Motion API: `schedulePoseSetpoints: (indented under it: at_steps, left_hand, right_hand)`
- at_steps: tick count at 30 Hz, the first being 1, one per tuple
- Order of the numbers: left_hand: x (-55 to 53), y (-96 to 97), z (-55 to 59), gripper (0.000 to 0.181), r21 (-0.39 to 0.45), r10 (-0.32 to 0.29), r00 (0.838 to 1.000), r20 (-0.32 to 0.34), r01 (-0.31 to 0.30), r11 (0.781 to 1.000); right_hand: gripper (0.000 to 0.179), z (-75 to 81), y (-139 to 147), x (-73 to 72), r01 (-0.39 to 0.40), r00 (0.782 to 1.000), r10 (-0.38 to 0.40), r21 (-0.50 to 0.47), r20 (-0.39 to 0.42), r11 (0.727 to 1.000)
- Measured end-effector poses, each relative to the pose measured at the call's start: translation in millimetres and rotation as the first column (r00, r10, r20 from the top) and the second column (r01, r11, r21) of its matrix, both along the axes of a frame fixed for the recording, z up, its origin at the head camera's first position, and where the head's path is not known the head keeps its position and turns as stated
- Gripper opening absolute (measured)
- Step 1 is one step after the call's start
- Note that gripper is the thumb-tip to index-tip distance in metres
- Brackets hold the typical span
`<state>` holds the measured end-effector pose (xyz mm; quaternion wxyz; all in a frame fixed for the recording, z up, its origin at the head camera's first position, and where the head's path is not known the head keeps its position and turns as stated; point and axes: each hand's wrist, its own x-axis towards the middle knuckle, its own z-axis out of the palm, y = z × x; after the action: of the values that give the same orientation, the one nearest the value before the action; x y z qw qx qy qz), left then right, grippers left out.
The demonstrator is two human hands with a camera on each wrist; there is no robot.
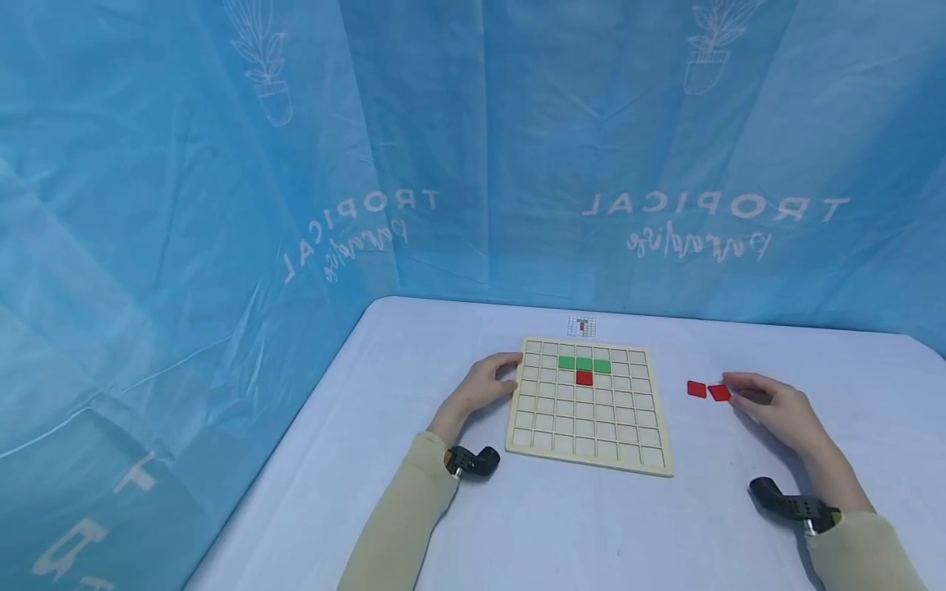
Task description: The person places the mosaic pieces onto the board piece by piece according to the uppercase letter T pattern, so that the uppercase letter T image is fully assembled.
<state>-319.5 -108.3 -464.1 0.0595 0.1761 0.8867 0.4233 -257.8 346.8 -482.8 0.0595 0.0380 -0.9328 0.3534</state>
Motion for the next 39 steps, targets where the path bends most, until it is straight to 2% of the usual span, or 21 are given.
schedulePoseSetpoints:
  at_steps: [8,14,18,23,27,31,35,39]
  left_hand:
    - [0.1,0.5,-0.4,0.052,-0.011,0.005,1.000,-0.005,-0.005,1.000]
    - [-0.1,0.1,-2.8,0.052,0.006,0.001,1.000,-0.007,-0.001,1.000]
    - [-0.2,0.1,-2.8,0.051,0.004,-0.001,1.000,-0.013,0.001,1.000]
    - [-0.5,0.1,-1.2,0.051,-0.007,0.000,1.000,-0.013,0.000,1.000]
    - [-1.4,-0.9,-0.6,0.051,-0.011,-0.004,1.000,-0.017,0.003,1.000]
    - [-2.2,-0.8,-1.5,0.051,0.000,-0.008,1.000,-0.018,0.008,1.000]
    - [-2.4,0.0,-3.3,0.052,0.003,-0.014,1.000,-0.005,0.014,1.000]
    - [-3.0,0.7,-3.1,0.051,-0.007,-0.003,1.000,-0.008,0.003,1.000]
  right_hand:
    - [0.042,-0.1,-1.4,1.4,-0.027,1.000,0.026,-0.009,-0.011,1.000]
    - [0.052,4.2,-1.4,2.6,0.045,0.999,-0.045,-0.052,-0.003,0.998]
    - [0.057,19.1,-3.7,3.6,0.094,0.995,-0.097,-0.107,-0.019,0.990]
    - [0.060,45.3,-16.6,3.5,0.102,0.992,-0.111,-0.145,-0.059,0.984]
    - [0.060,61.0,-34.8,-1.8,0.074,0.994,-0.088,-0.182,-0.071,0.980]
    - [0.057,67.5,-57.2,-7.1,0.031,0.995,-0.050,-0.214,-0.084,0.976]
    - [0.052,59.7,-80.8,-14.1,-0.031,0.995,0.004,-0.271,-0.098,0.962]
    - [0.048,53.1,-109.8,-19.2,-0.127,0.988,0.091,-0.316,-0.125,0.940]
